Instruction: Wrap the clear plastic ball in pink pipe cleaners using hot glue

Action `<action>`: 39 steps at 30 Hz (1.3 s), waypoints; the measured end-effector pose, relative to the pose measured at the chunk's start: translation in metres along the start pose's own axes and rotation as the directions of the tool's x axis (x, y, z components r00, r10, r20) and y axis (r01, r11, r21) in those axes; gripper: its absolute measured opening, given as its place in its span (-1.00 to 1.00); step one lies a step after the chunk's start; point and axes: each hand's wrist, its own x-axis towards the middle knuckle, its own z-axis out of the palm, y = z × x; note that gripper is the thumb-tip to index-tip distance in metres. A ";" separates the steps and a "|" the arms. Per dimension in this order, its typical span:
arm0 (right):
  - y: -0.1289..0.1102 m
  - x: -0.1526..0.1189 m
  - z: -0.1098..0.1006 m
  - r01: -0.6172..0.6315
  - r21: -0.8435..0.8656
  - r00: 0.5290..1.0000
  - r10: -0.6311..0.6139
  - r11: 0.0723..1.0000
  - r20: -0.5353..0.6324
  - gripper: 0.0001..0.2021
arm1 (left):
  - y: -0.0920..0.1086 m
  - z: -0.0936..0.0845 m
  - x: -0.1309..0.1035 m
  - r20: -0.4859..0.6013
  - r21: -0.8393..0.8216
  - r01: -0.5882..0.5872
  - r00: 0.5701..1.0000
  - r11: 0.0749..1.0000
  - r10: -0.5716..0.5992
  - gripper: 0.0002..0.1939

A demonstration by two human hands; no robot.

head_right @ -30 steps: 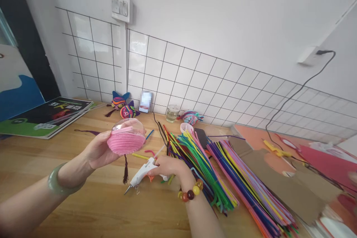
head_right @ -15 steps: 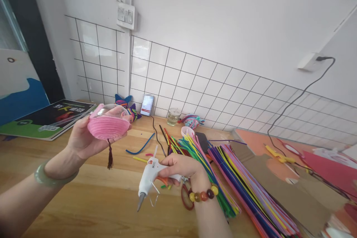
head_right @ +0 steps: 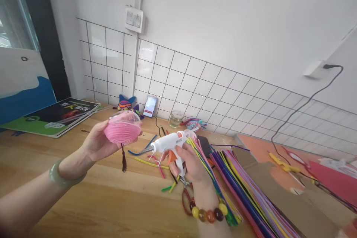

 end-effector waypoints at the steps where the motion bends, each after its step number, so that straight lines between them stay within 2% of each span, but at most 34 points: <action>1: -0.004 -0.001 0.004 0.028 0.001 1.000 -0.028 1.000 -0.010 -0.55 | -0.002 -0.001 0.000 -0.007 -0.001 0.009 1.000 1.000 -0.009 -0.48; 4: -0.014 -0.005 0.015 0.111 -0.057 0.991 -0.115 0.992 -0.073 -0.63 | -0.008 -0.004 0.001 -0.061 -0.010 0.029 0.998 1.000 -0.029 -0.51; 9: -0.025 -0.015 0.032 0.172 -0.301 0.947 -0.242 0.938 -0.211 -0.71 | -0.017 -0.005 0.003 -0.111 -0.013 0.033 0.993 0.999 -0.034 -0.61; 12: -0.027 -0.018 0.043 0.187 -0.443 0.905 -0.330 0.877 -0.269 -0.71 | -0.020 0.000 0.004 -0.050 -0.011 0.021 0.999 1.000 -0.022 -0.69; 15: -0.025 -0.019 0.050 0.173 -0.570 0.886 -0.380 0.803 -0.267 -0.72 | -0.021 0.004 0.005 0.052 0.000 0.000 0.999 1.000 0.000 -0.76; 19: -0.019 -0.019 0.054 0.143 -0.708 0.856 -0.446 0.692 -0.263 -0.73 | -0.021 0.009 0.005 0.112 0.045 -0.029 0.993 0.999 0.024 -0.72; 23: -0.018 -0.020 0.055 0.137 -0.761 0.837 -0.486 0.634 -0.254 -0.72 | -0.023 0.012 0.005 0.101 0.088 -0.037 0.994 0.995 0.028 -0.72; 28: -0.018 -0.020 0.056 0.122 -0.777 0.837 -0.485 0.618 -0.255 -0.75 | -0.024 0.014 0.004 0.080 0.123 -0.017 0.997 0.992 0.007 -0.70; 34: -0.014 -0.021 0.053 0.120 -0.773 0.841 -0.477 0.623 -0.254 -0.76 | -0.025 0.009 0.004 -0.053 0.154 0.017 0.999 0.988 -0.009 -0.61; 39: -0.016 -0.020 0.054 0.130 -0.809 0.828 -0.511 0.573 -0.229 -0.75 | -0.025 0.009 0.004 -0.029 0.162 -0.008 0.999 0.987 0.013 -0.60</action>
